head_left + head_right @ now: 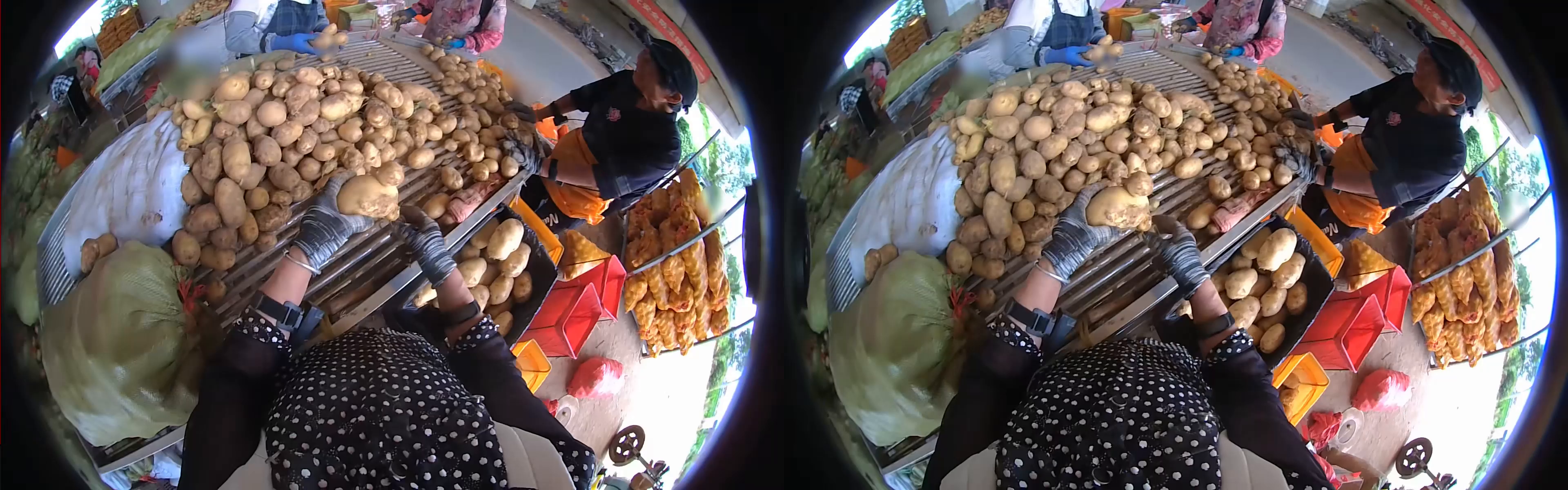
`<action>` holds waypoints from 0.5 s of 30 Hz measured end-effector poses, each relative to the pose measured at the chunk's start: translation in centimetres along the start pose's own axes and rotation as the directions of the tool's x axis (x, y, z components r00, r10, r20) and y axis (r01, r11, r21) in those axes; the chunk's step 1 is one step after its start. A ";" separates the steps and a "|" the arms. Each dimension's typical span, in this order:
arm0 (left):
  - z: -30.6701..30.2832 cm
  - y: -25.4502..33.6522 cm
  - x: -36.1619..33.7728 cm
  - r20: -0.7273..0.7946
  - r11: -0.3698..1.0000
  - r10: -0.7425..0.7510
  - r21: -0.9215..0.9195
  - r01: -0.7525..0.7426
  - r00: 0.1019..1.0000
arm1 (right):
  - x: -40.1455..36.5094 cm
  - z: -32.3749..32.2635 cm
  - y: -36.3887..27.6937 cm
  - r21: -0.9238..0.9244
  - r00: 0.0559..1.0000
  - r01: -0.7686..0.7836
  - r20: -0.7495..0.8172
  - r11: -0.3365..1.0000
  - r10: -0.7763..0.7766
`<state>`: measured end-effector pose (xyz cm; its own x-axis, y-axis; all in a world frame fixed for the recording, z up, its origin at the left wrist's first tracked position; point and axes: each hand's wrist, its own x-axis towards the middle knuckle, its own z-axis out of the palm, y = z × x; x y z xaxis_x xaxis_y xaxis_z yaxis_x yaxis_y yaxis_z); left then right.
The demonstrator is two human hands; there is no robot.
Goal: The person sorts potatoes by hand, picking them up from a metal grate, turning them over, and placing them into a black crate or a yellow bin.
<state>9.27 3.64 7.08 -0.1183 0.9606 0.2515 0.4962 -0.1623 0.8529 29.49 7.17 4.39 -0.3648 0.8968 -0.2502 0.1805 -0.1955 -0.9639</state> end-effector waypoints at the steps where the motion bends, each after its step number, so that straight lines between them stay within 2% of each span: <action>1: 0.1 0.4 -0.2 0.006 1.000 -0.012 0.023 0.012 1.000 | 1.8 -1.0 2.6 0.022 0.970 0.239 0.031 0.971 -0.240; 3: 0.5 2.0 0.0 -0.023 0.964 0.057 0.261 -0.049 0.998 | 1.5 -2.3 1.2 0.224 0.955 0.233 0.131 0.946 -0.266; 4: 0.9 2.6 0.0 -0.052 0.957 0.107 0.276 -0.089 0.993 | 1.2 -2.4 0.2 0.247 0.957 0.232 0.116 0.941 -0.266; 5: 1.2 2.7 -0.1 -0.024 0.952 0.110 0.291 -0.098 0.994 | 0.6 -2.3 -0.9 0.359 0.938 0.235 0.159 0.903 -0.307; 6: 1.4 2.8 -0.1 -0.040 0.940 0.207 0.285 -0.187 0.977 | 0.2 -2.3 -1.8 0.466 0.916 0.231 0.192 0.854 -0.353; 7: 1.6 3.2 -0.2 -0.056 0.920 0.303 0.277 -0.276 0.951 | -0.1 -2.1 -2.5 0.488 0.921 0.233 0.168 0.841 -0.352; 9: 1.7 3.7 -0.3 0.005 0.896 0.339 0.303 -0.325 0.941 | -0.1 -1.9 -3.4 0.442 0.937 0.247 0.116 0.862 -0.328; 11: 2.0 3.6 -0.3 0.028 0.787 0.431 0.477 -0.391 0.902 | 1.1 -2.3 -2.6 0.405 0.954 0.228 0.090 0.886 -0.287; 12: 2.1 3.2 -0.4 0.034 0.767 0.442 0.504 -0.397 0.896 | 1.5 -2.2 -2.2 0.405 0.929 0.311 0.060 0.860 -0.364; 13: 2.2 2.9 0.0 0.044 0.764 0.440 0.507 -0.399 0.897 | 1.9 -2.2 -2.1 0.400 0.897 0.392 0.032 0.828 -0.440; 15: 2.4 2.4 0.3 -0.016 0.939 0.316 0.150 -0.310 0.949 | 2.0 -2.4 -1.9 0.411 0.893 0.401 0.025 0.819 -0.450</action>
<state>12.52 4.07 8.13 0.0309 0.8567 0.5149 0.6318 -0.4160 0.6541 30.58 10.30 5.95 -0.4293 0.8789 0.2078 -0.3739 0.0365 -0.9267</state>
